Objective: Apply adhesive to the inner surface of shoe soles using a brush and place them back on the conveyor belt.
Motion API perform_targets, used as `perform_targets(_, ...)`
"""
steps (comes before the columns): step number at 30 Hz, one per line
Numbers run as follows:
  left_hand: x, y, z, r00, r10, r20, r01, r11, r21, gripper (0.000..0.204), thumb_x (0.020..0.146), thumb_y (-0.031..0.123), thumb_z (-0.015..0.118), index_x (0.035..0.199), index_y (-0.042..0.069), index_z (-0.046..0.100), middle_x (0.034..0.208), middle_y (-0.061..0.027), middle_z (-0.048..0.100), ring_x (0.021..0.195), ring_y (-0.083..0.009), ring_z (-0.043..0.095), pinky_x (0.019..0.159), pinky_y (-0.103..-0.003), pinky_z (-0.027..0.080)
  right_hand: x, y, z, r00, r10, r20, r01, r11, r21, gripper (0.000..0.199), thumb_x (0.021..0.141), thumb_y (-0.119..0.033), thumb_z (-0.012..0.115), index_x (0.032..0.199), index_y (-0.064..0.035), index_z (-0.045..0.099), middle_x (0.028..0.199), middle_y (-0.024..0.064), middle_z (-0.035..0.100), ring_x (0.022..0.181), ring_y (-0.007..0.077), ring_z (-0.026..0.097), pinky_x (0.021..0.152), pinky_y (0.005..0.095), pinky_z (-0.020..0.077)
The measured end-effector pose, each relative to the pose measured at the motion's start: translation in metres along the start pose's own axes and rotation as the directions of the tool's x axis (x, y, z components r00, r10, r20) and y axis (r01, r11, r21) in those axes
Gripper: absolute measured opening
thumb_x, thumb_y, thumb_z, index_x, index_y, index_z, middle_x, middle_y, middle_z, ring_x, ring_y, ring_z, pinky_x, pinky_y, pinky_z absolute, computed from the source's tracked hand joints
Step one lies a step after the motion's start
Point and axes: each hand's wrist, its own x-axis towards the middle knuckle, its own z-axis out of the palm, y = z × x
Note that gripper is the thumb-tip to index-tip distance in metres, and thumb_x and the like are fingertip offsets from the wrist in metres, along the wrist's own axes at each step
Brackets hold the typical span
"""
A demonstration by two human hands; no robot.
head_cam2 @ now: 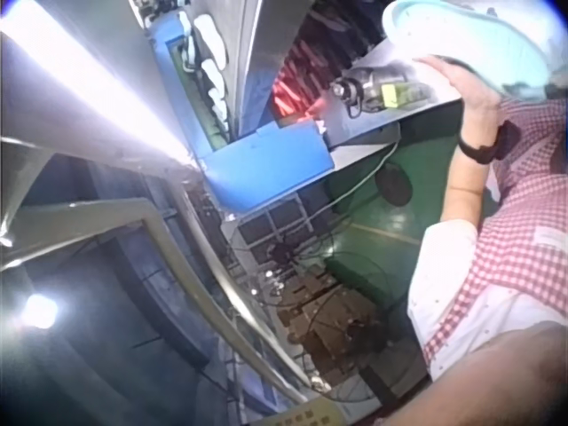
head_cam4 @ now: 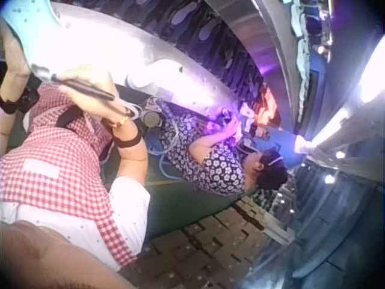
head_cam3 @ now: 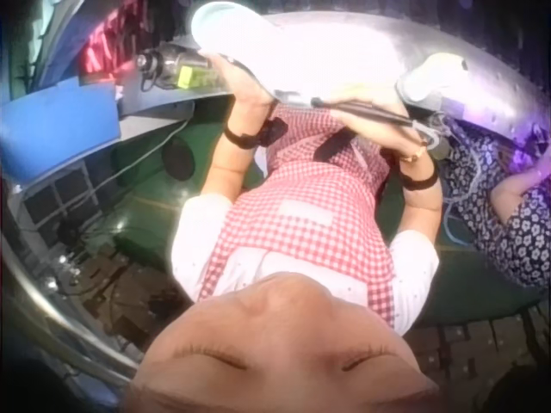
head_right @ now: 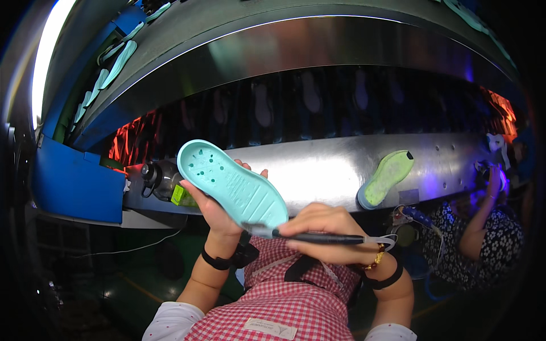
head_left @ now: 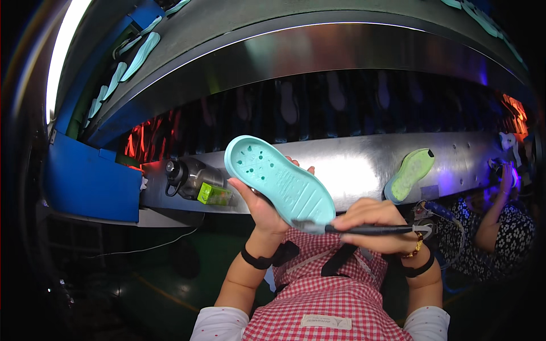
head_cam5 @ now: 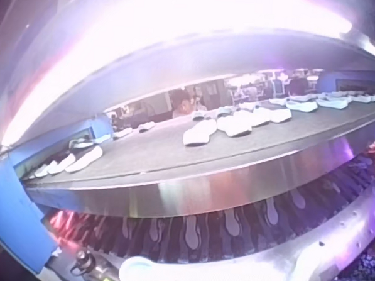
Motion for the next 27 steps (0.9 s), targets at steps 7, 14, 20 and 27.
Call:
perform_targets(7, 0.002, 0.012, 0.014, 0.977, 0.037, 0.209, -0.050, 0.997, 0.056, 0.073, 0.080, 0.066, 0.022, 0.120, 0.009, 0.040, 0.108, -0.0147, 0.049, 0.100, -0.0288, 0.050, 0.096, -0.057, 0.027, -0.004, 0.018, 0.001, 0.986, 0.168, -0.022, -0.123, 0.801, 0.586, 0.020, 0.074, 0.003, 0.059, 0.094, 0.0042, 0.058, 0.099, 0.0184, 0.058, 0.098, 0.0230, 0.054, 0.086, 0.0308, 0.0442)
perform_targets(14, -0.026, -0.017, 0.018, 0.986, -0.080, 0.147, 0.102, 0.984, -0.143, 0.066, 0.084, 0.052, 0.027, 0.134, 0.009, 0.021, 0.132, -0.0129, 0.033, 0.119, -0.0326, 0.036, 0.101, -0.056, 0.019, -0.005, 0.011, 0.024, 0.905, 0.405, -0.131, -0.195, 0.668, 0.718, 0.019, 0.079, 0.000, 0.055, 0.097, 0.0056, 0.056, 0.098, 0.0153, 0.059, 0.091, 0.0183, 0.057, 0.083, 0.0302, 0.0443)
perform_targets(20, -0.018, -0.011, 0.015, 0.979, -0.079, 0.188, 0.121, 0.967, -0.224, 0.059, 0.088, 0.044, 0.022, 0.133, 0.005, 0.021, 0.131, -0.0177, 0.034, 0.116, -0.0383, 0.038, 0.099, -0.051, 0.027, 0.003, -0.001, 0.011, 0.973, 0.204, -0.109, -0.136, 0.887, 0.442, 0.021, 0.073, 0.003, 0.060, 0.094, 0.0018, 0.060, 0.093, 0.0123, 0.061, 0.084, 0.0153, 0.058, 0.075, 0.0256, 0.0464)
perform_targets(27, -0.013, -0.002, 0.016, 0.984, -0.129, 0.125, 0.127, 0.992, 0.018, 0.060, 0.086, 0.046, 0.028, 0.131, 0.006, 0.028, 0.128, -0.0174, 0.038, 0.113, -0.0358, 0.041, 0.096, -0.055, 0.028, 0.014, -0.013, -0.003, 0.977, 0.183, -0.111, -0.139, 0.937, 0.321, 0.021, 0.070, 0.002, 0.063, 0.091, 0.0005, 0.063, 0.090, 0.0130, 0.062, 0.082, 0.0185, 0.060, 0.075, 0.0275, 0.0474)
